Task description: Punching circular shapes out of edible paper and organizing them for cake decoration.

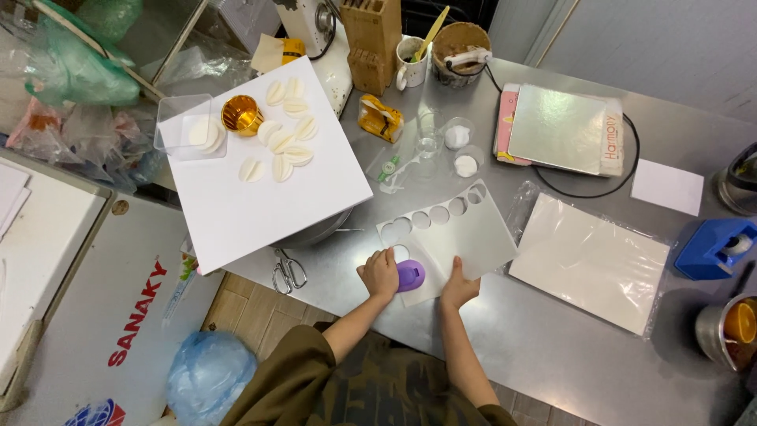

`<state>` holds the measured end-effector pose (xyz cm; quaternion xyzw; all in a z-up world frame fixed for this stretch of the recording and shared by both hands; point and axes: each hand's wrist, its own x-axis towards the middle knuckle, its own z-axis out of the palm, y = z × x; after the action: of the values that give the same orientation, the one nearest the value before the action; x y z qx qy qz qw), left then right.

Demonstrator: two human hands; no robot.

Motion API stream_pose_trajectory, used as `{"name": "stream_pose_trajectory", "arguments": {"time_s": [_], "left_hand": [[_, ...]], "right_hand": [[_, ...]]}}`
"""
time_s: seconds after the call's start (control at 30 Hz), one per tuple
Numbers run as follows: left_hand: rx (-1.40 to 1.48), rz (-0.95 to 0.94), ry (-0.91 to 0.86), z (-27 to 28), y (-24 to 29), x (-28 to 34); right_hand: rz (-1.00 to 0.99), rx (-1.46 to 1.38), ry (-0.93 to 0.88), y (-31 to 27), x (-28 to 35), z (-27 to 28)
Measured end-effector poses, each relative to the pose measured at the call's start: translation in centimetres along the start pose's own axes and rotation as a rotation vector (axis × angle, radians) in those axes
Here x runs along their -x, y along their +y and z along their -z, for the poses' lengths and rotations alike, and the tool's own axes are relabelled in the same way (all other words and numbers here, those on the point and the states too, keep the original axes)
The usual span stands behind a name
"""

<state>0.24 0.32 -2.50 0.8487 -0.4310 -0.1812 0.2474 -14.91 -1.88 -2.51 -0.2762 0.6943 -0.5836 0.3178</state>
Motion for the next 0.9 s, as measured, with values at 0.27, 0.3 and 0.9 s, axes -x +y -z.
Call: {"name": "stream_pose_trajectory", "arguments": {"time_s": [0.27,0.3,0.9], "left_hand": [[0.046,-0.034,-0.031,3.3,3.0,0.8],[0.029,-0.135,0.014,3.2,3.1,0.9],[0.029,-0.098,-0.011,2.5,2.4,1.1]], "right_hand": [[-0.058,0.005,0.093,0.1,-0.6,-0.5],[-0.08,0.007,0.117,0.0,-1.0,-0.8],[-0.089,0.022,0.117,-0.2,-0.1,-3.0]]}}
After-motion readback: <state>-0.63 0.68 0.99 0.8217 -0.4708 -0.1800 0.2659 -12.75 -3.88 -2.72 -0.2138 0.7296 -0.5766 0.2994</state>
